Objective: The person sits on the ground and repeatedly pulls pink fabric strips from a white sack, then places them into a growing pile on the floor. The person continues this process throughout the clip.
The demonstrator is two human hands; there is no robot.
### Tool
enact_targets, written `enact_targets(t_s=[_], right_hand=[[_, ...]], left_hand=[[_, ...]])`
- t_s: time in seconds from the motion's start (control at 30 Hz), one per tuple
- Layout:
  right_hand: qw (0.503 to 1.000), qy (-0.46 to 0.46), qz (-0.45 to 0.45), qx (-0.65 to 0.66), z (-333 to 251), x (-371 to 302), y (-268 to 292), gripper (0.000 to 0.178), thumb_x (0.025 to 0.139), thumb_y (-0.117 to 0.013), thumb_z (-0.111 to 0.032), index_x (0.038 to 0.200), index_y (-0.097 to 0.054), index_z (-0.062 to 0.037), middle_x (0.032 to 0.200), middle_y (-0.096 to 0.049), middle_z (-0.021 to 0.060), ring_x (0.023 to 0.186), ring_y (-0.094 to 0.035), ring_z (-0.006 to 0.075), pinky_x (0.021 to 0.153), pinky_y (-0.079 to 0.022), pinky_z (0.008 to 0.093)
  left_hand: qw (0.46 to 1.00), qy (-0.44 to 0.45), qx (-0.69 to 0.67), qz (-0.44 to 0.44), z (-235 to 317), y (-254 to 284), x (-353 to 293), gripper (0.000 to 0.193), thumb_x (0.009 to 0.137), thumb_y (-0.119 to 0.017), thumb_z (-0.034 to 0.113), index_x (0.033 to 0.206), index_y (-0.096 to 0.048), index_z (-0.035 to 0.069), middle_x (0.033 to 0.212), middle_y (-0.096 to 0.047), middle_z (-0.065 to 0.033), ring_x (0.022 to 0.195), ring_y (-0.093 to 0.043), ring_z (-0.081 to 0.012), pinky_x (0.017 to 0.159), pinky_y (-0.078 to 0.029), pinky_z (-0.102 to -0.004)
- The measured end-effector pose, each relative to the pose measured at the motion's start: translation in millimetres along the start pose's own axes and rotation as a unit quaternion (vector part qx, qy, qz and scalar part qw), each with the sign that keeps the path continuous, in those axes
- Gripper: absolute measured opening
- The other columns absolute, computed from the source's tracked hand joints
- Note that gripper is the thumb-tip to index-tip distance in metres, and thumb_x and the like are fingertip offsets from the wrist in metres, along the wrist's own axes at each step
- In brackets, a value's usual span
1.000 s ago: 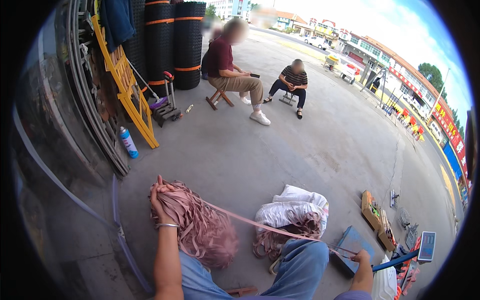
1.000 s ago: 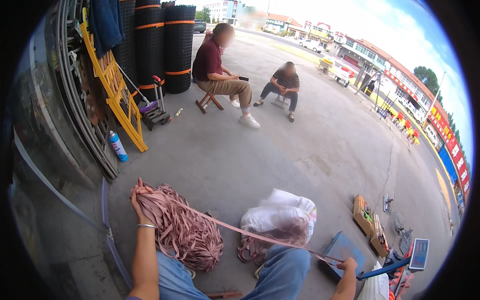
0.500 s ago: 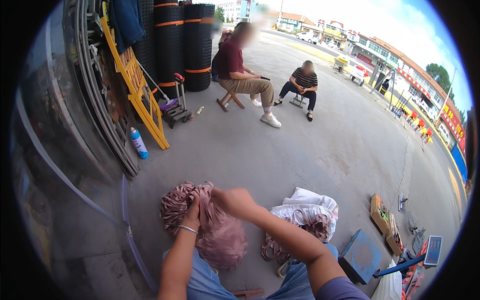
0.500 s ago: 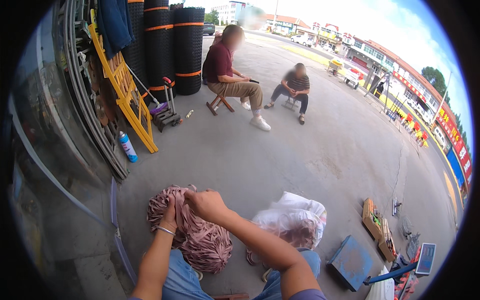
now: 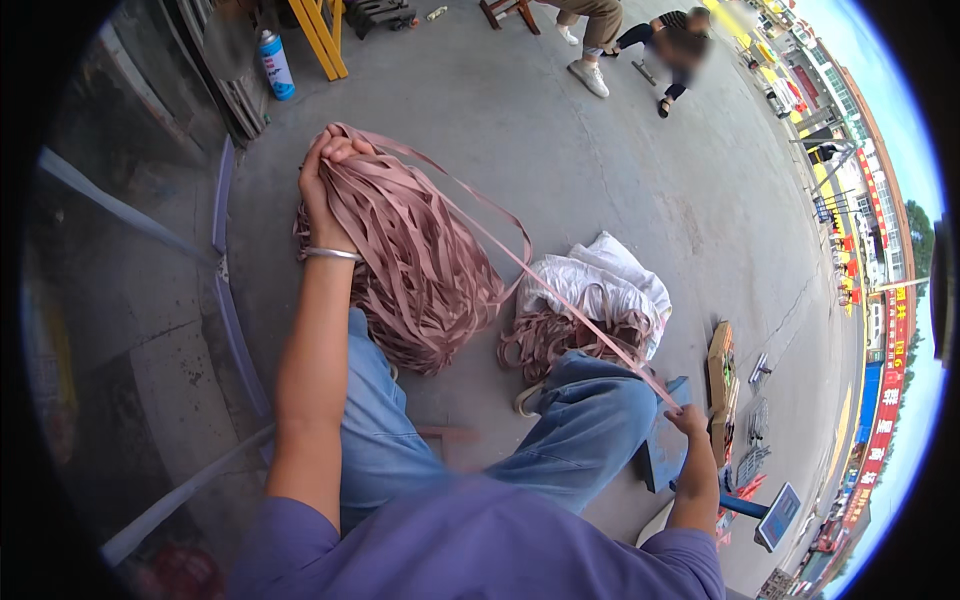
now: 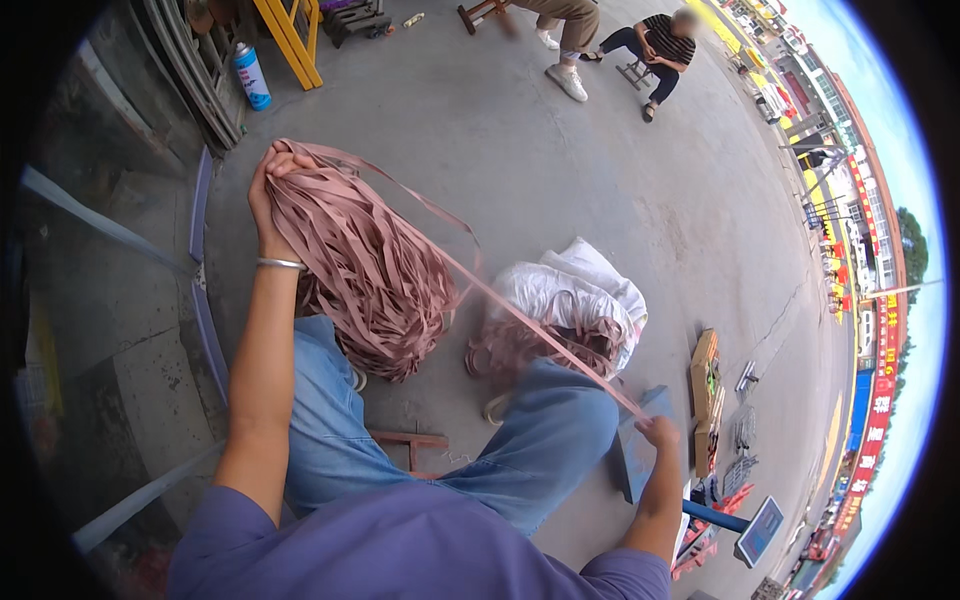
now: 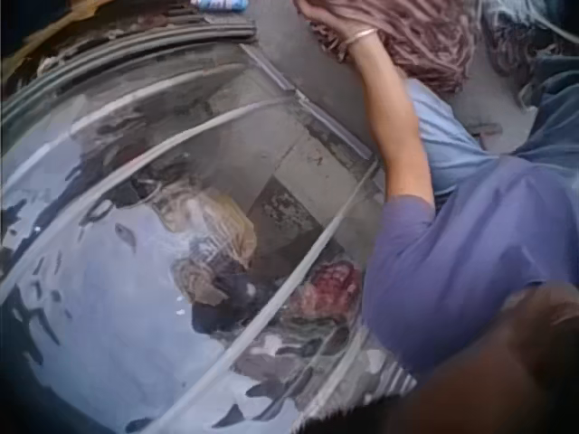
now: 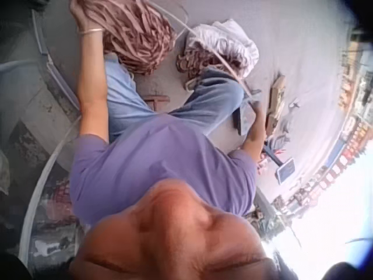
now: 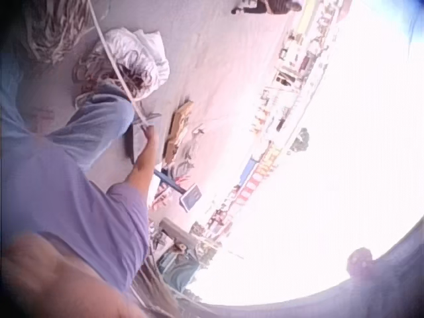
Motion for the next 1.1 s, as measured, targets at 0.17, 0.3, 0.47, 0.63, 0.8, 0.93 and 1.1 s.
enact_targets(t_s=[0.17, 0.3, 0.47, 0.63, 0.8, 0.93, 1.1], right_hand=[[0.995, -0.093, 0.024, 0.031, 143.6, -41.3, -51.4, 0.058, 0.061, -0.067, -0.045, 0.102, -0.062, -0.0030, 0.089, -0.062, 0.0211, 0.089, -0.060, 0.0313, 0.080, -0.046, 0.0388], [0.964, 0.237, 0.005, 0.119, -153.5, -45.8, 84.4, 0.023, 0.077, -0.059, -0.021, 0.088, -0.057, -0.0017, 0.080, -0.061, 0.0172, 0.075, -0.060, 0.0317, 0.066, -0.046, 0.0399], [0.744, 0.668, -0.008, 0.020, -431.2, -231.2, 199.3, 0.012, 0.080, -0.056, -0.015, 0.085, -0.059, -0.0047, 0.071, -0.060, 0.0133, 0.066, -0.057, 0.0301, 0.061, -0.044, 0.0369], [0.714, 0.642, 0.162, 0.228, -548.2, -225.3, 311.4, 0.023, 0.078, -0.060, -0.027, 0.083, -0.062, -0.0049, 0.069, -0.061, 0.0108, 0.058, -0.059, 0.0238, 0.057, -0.047, 0.0346], [0.796, 0.512, 0.072, 0.315, -530.3, -139.3, 291.2, 0.047, 0.073, -0.066, -0.045, 0.069, -0.056, 0.0004, 0.056, -0.049, 0.0068, 0.046, -0.049, 0.0138, 0.051, -0.045, 0.0322], [0.912, 0.346, 0.129, 0.180, -349.7, -21.3, 195.2, 0.045, 0.071, -0.064, -0.048, 0.080, -0.064, -0.0036, 0.069, -0.061, 0.0147, 0.065, -0.059, 0.0278, 0.063, -0.044, 0.0365], [0.997, -0.028, 0.068, -0.002, 35.3, -11.6, -1.1, 0.044, 0.067, -0.064, -0.053, 0.082, -0.068, -0.0116, 0.081, -0.064, 0.0131, 0.078, -0.062, 0.0281, 0.069, -0.049, 0.0387]], left_hand=[[0.988, -0.035, 0.150, -0.026, -0.4, 19.9, 7.4, 0.029, 0.088, -0.047, 0.009, 0.112, -0.047, -0.007, 0.080, -0.060, -0.0065, 0.074, -0.058, -0.0132, 0.089, -0.043, -0.0276], [0.985, 0.038, 0.165, -0.038, -21.6, 3.5, -3.7, 0.035, 0.087, -0.051, 0.015, 0.116, -0.046, -0.004, 0.101, -0.060, -0.0062, 0.094, -0.056, -0.0142, 0.096, -0.038, -0.0299], [0.967, 0.126, 0.219, -0.025, -49.0, 13.6, -4.1, 0.060, 0.084, -0.050, 0.047, 0.120, -0.044, -0.001, 0.115, -0.053, -0.0121, 0.109, -0.050, -0.0217, 0.098, -0.038, -0.0365], [0.900, 0.299, 0.318, 0.000, -89.4, 32.1, -33.0, 0.084, 0.074, -0.041, 0.070, 0.116, -0.044, -0.002, 0.101, -0.056, -0.0130, 0.097, -0.056, -0.0240, 0.095, -0.041, -0.0378], [0.926, 0.290, 0.235, -0.050, -108.6, 8.2, -31.2, 0.019, 0.088, -0.051, 0.023, 0.085, -0.050, 0.004, 0.059, -0.039, 0.0047, 0.060, -0.048, -0.0084, 0.080, -0.046, -0.0312], [0.971, 0.219, 0.088, -0.037, -88.7, 7.2, -13.7, 0.020, 0.091, -0.046, 0.021, 0.080, -0.051, 0.005, 0.056, -0.042, 0.0036, 0.055, -0.052, -0.0103, 0.078, -0.047, -0.0297], [0.997, 0.014, -0.015, 0.077, -27.9, -0.3, -4.1, 0.020, 0.088, -0.051, 0.018, 0.073, -0.052, 0.005, 0.058, -0.048, 0.0028, 0.057, -0.052, -0.0095, 0.076, -0.045, -0.0255]])
Point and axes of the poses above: each hand's wrist, its own x-axis towards the middle knuckle, its own y-axis out of the back of the hand, z = x × y, the point moved 8 cm from there along x, towards the middle knuckle
